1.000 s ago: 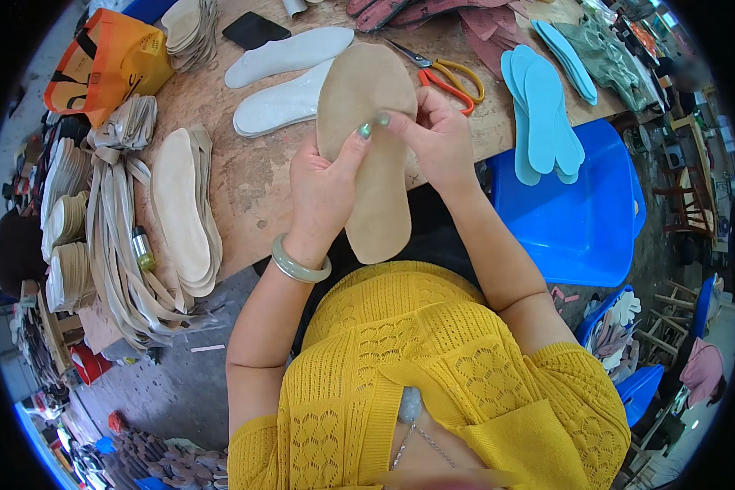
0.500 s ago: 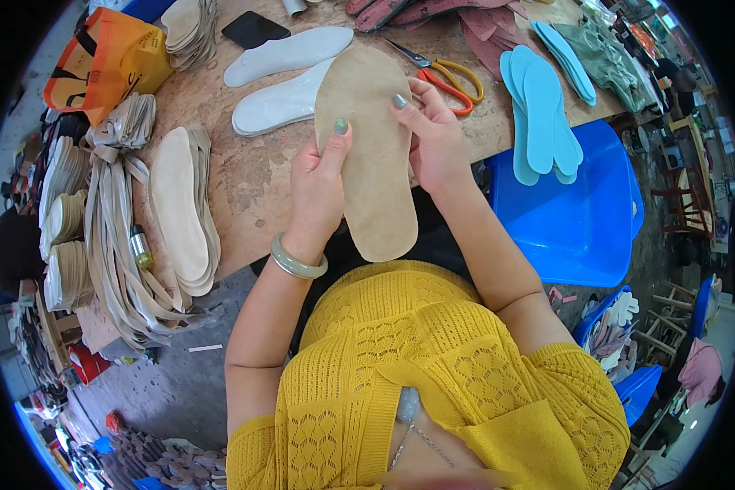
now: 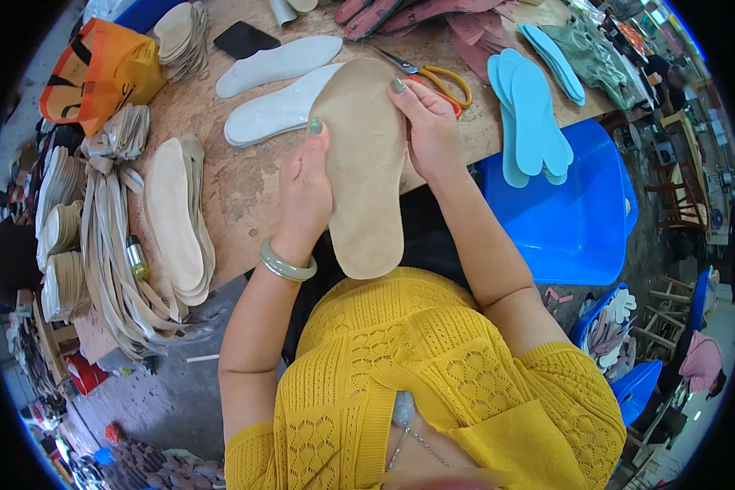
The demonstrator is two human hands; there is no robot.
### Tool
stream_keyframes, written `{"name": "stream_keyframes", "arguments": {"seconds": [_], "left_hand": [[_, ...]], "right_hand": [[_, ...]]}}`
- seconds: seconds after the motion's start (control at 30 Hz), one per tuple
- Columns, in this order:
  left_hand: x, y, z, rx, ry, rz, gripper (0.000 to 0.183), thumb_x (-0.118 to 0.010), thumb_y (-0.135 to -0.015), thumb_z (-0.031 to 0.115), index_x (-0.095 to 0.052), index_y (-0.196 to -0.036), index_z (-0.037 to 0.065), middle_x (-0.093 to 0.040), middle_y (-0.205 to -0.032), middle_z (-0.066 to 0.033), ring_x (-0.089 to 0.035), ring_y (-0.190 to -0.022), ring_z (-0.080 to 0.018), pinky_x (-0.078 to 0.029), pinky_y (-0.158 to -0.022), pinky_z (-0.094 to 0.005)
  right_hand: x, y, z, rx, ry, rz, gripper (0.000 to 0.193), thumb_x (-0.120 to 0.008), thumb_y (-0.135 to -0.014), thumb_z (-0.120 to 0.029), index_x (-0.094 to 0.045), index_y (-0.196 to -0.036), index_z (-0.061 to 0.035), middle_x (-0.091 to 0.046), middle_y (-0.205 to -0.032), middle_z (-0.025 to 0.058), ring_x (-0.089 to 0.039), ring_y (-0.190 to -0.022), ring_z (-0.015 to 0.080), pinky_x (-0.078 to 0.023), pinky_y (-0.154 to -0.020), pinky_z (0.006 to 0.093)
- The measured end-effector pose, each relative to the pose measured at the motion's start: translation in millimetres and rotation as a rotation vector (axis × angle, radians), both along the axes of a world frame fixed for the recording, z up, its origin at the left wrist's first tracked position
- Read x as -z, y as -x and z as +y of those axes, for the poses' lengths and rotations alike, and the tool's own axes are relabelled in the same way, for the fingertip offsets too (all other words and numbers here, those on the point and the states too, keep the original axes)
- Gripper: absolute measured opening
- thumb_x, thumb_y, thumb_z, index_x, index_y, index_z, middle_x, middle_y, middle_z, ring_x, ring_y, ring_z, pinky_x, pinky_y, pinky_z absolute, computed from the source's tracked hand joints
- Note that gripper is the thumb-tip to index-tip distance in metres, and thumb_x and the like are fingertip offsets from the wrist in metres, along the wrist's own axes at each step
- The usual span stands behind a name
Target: Cutting and assembling multi-layer shoe insoles at a factory workbench.
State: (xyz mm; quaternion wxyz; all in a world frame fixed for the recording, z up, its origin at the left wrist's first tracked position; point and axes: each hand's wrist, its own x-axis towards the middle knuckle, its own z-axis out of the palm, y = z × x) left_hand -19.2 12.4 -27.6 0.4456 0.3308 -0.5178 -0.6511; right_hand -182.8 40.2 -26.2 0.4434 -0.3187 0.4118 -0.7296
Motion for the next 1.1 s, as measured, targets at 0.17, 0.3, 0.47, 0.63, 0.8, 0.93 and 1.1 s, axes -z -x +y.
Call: {"name": "stream_keyframes", "arguments": {"seconds": [0.17, 0.3, 0.47, 0.63, 0.8, 0.93, 1.1], "left_hand": [[26, -22, -9, -0.116, 0.838, -0.695, 0.031, -0.045, -0.099, 0.022, -0.061, -0.100, -0.004, -0.063, -0.088, -0.0119, -0.057, -0.080, -0.0160, -0.045, -0.076, -0.0286], [16, -11, -18, -0.028, 0.786, -0.588, 0.026, -0.049, -0.098, 0.021, -0.059, -0.095, -0.002, -0.061, -0.087, -0.0121, -0.053, -0.077, -0.0196, -0.044, -0.072, -0.0325], [-30, 0, -17, 0.063, 0.516, -0.399, 0.029, -0.056, -0.097, 0.026, -0.058, -0.084, 0.000, -0.048, -0.069, 0.0017, -0.041, -0.065, -0.0083, -0.036, -0.058, -0.0246], [-32, -6, -26, 0.105, 0.454, -0.366, 0.033, -0.053, -0.099, 0.026, -0.056, -0.079, 0.000, -0.042, -0.065, 0.0042, -0.036, -0.062, -0.0065, -0.032, -0.054, -0.0246], [-35, 2, -47, -0.068, 0.603, -0.513, 0.035, -0.048, -0.099, 0.024, -0.054, -0.078, -0.002, -0.037, -0.061, -0.0009, -0.035, -0.060, -0.0098, -0.031, -0.053, -0.0302], [-37, 6, -89, -0.109, 0.742, -0.457, 0.039, -0.053, -0.096, 0.030, -0.055, -0.074, -0.002, -0.038, -0.060, -0.0018, -0.034, -0.059, -0.0100, -0.031, -0.052, -0.0305], [-32, 20, -103, -0.014, 0.384, -0.286, 0.040, -0.055, -0.096, 0.035, -0.066, -0.086, -0.002, -0.055, -0.065, 0.0001, -0.044, -0.061, -0.0062, -0.039, -0.057, -0.0253]], "right_hand": [[-22, 4, 7, 0.135, 0.001, 0.767, 0.014, -0.061, -0.091, -0.014, -0.064, -0.098, -0.0022, -0.061, -0.087, -0.0025, -0.054, -0.078, 0.0026, -0.045, -0.068, 0.0206], [-7, 4, -6, 0.148, -0.090, 0.550, 0.017, -0.062, -0.090, -0.016, -0.064, -0.085, -0.0008, -0.060, -0.070, -0.0015, -0.054, -0.065, 0.0068, -0.043, -0.056, 0.0258], [-15, -20, 10, 0.304, 0.243, 0.882, 0.014, -0.059, -0.091, -0.015, -0.064, -0.090, -0.0020, -0.062, -0.072, 0.0105, -0.059, -0.062, 0.0135, -0.044, -0.055, 0.0299], [-20, -13, 1, 0.033, 0.049, 0.723, 0.015, -0.064, -0.088, -0.017, -0.064, -0.092, -0.0022, -0.063, -0.073, 0.0069, -0.060, -0.070, 0.0096, -0.047, -0.062, 0.0318], [-18, -14, 12, -0.235, -0.270, 0.567, 0.030, -0.072, -0.083, -0.022, -0.067, -0.105, -0.0018, -0.070, -0.090, 0.0061, -0.064, -0.077, 0.0117, -0.052, -0.072, 0.0293], [-1, -22, 28, -0.385, -0.316, 0.270, 0.028, -0.070, -0.085, -0.018, -0.069, -0.105, 0.0018, -0.070, -0.095, 0.0056, -0.066, -0.081, 0.0132, -0.053, -0.076, 0.0295], [15, -29, 43, -0.417, -0.227, 0.224, 0.025, -0.067, -0.088, -0.018, -0.070, -0.102, 0.0031, -0.070, -0.091, 0.0035, -0.063, -0.079, 0.0086, -0.052, -0.073, 0.0245]]}}
